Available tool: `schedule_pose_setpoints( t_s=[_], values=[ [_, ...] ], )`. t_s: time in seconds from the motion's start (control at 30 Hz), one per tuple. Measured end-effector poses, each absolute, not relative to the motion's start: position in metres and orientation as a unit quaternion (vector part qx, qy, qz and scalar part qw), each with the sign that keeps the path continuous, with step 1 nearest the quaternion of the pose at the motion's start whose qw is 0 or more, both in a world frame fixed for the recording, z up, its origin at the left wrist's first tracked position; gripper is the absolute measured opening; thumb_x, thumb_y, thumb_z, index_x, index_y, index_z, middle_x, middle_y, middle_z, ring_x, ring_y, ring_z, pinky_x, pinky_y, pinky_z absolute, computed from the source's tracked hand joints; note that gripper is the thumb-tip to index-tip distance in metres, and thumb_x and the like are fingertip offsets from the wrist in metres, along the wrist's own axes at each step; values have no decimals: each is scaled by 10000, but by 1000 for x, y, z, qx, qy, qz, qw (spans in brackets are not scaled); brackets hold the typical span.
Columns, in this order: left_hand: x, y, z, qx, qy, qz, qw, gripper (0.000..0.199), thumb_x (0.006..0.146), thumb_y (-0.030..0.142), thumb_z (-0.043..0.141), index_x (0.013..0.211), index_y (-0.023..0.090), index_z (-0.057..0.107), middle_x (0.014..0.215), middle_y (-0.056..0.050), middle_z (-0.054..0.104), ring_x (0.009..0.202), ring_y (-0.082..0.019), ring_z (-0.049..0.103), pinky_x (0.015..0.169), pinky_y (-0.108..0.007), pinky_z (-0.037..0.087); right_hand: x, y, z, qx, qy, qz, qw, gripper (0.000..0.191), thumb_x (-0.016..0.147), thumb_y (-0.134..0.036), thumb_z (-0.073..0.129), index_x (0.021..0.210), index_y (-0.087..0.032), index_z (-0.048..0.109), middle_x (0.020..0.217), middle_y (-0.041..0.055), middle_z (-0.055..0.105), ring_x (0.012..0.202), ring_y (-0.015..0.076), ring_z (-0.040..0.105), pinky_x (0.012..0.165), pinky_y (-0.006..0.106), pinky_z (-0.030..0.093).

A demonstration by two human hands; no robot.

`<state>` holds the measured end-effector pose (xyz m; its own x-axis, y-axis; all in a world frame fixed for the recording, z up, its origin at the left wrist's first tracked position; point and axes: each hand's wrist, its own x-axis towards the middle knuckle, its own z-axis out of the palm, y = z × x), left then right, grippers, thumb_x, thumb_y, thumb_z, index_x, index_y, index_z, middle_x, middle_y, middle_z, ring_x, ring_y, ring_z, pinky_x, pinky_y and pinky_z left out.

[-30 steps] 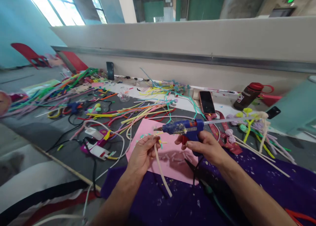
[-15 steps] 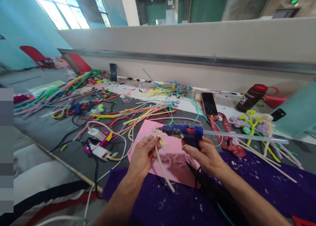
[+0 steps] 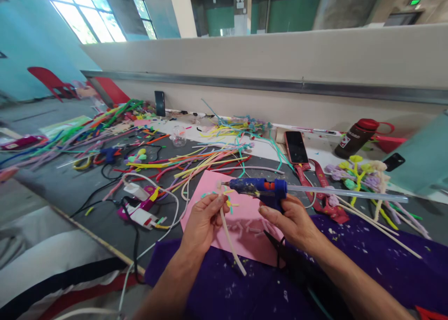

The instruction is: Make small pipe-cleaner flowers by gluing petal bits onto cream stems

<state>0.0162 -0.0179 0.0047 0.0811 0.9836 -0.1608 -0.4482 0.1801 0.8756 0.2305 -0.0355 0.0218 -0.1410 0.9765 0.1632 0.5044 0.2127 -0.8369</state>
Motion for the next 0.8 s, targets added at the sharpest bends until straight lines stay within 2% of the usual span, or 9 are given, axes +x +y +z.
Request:
schedule_pose_setpoints(
  t_s=[0.3, 0.63, 0.8],
  values=[
    [17, -18, 4, 338, 405, 533, 661, 190, 694, 312, 691, 723, 126, 668, 566, 11, 614, 349, -2, 415, 339, -115, 301, 230, -34, 20, -543, -688, 301, 374, 445, 781, -500, 548, 512, -146, 541, 540, -16, 387, 495, 96, 352, 406, 215, 262],
    [16, -18, 7, 322, 412, 543, 657, 212, 681, 335, 698, 722, 130, 665, 558, 15, 611, 352, -6, 406, 338, -119, 300, 228, -36, 25, -529, -715, 287, 356, 412, 804, -482, 528, 607, -142, 652, 624, 42, 554, 576, 147, 494, 497, 241, 382],
    [16, -17, 7, 316, 408, 549, 658, 210, 673, 330, 704, 721, 129, 667, 550, 16, 611, 353, -6, 405, 342, -120, 298, 227, -36, 25, -535, -710, 281, 361, 425, 791, -486, 540, 556, -145, 637, 536, 21, 499, 523, 135, 461, 459, 239, 349]
  ],
)
